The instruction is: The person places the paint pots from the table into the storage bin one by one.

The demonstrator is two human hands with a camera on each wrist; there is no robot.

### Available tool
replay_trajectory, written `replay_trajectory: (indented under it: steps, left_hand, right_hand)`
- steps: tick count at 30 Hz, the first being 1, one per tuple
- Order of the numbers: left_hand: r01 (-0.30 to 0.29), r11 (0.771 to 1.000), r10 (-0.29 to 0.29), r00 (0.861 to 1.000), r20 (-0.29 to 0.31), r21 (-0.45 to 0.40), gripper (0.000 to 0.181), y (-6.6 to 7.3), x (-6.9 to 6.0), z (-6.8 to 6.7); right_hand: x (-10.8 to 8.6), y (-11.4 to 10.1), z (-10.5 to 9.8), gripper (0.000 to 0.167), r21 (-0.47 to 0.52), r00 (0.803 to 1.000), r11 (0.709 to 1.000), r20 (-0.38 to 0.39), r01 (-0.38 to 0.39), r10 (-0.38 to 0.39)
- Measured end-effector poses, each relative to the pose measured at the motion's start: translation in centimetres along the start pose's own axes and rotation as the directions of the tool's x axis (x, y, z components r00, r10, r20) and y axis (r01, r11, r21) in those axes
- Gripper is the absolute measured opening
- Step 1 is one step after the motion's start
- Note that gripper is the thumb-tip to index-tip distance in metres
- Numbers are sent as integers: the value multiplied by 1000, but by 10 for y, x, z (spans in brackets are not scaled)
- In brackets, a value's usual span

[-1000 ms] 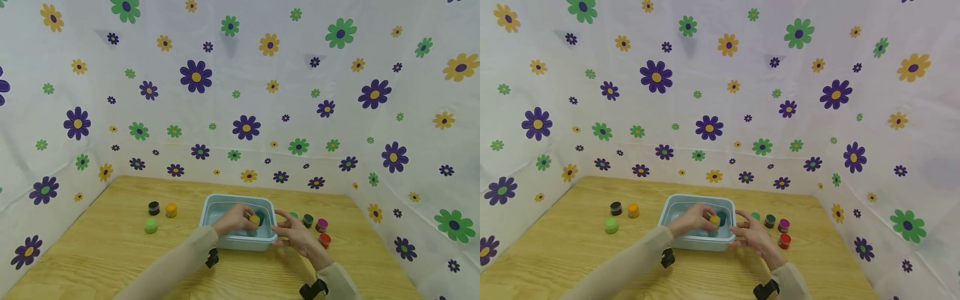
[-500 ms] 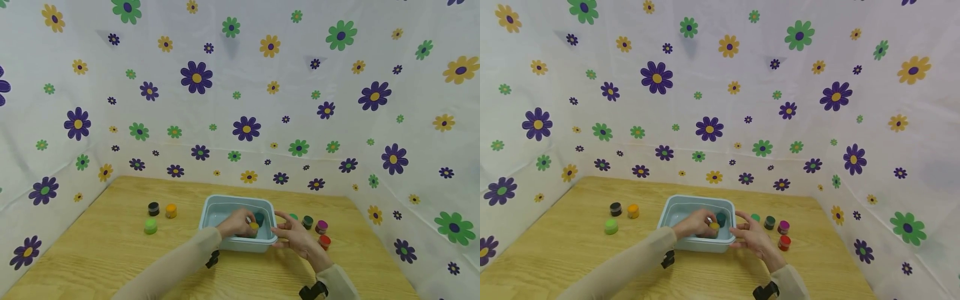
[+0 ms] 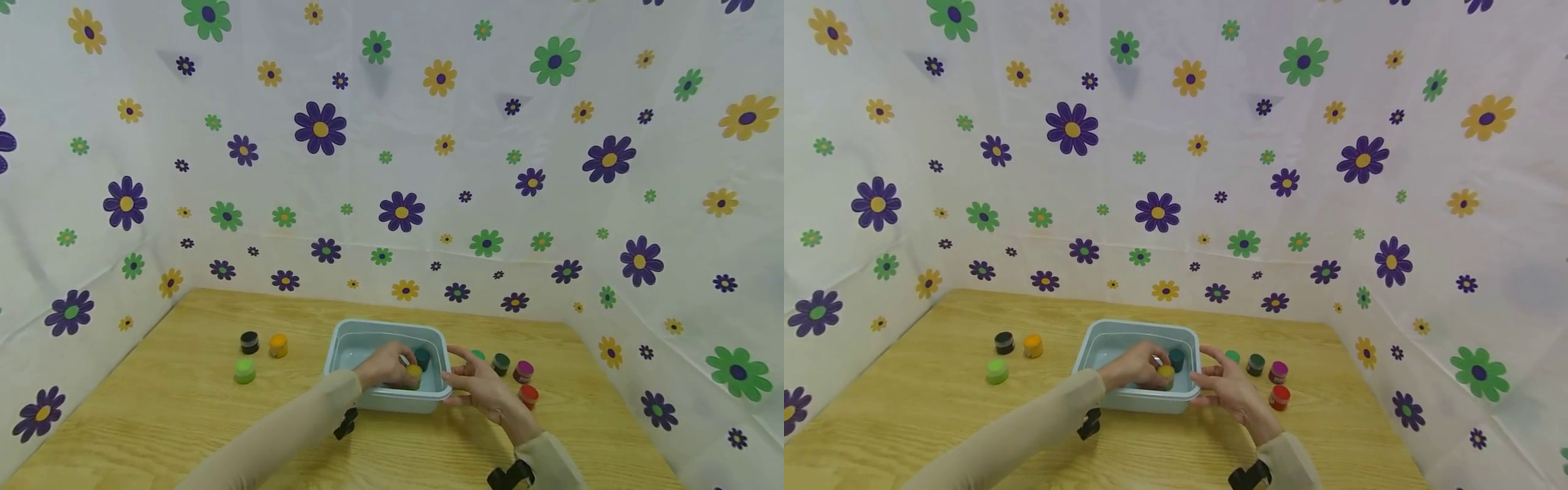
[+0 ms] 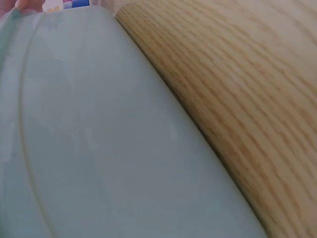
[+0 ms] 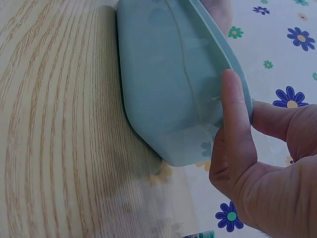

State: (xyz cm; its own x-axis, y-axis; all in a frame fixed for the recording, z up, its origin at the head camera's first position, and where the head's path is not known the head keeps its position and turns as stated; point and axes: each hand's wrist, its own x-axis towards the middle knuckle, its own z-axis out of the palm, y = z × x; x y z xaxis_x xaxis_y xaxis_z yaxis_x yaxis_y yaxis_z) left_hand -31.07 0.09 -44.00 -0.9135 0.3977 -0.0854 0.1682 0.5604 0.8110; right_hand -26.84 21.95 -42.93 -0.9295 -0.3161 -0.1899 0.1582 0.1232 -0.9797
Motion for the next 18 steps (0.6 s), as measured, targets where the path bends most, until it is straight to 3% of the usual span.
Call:
replay_trajectory:
  steps: [18]
  left_hand:
    - [-13,990,20,999,45,-142,32,-2,3,3]
  right_hand:
    - [0,1,0,72,-5,1000,1000,8,5,-5]
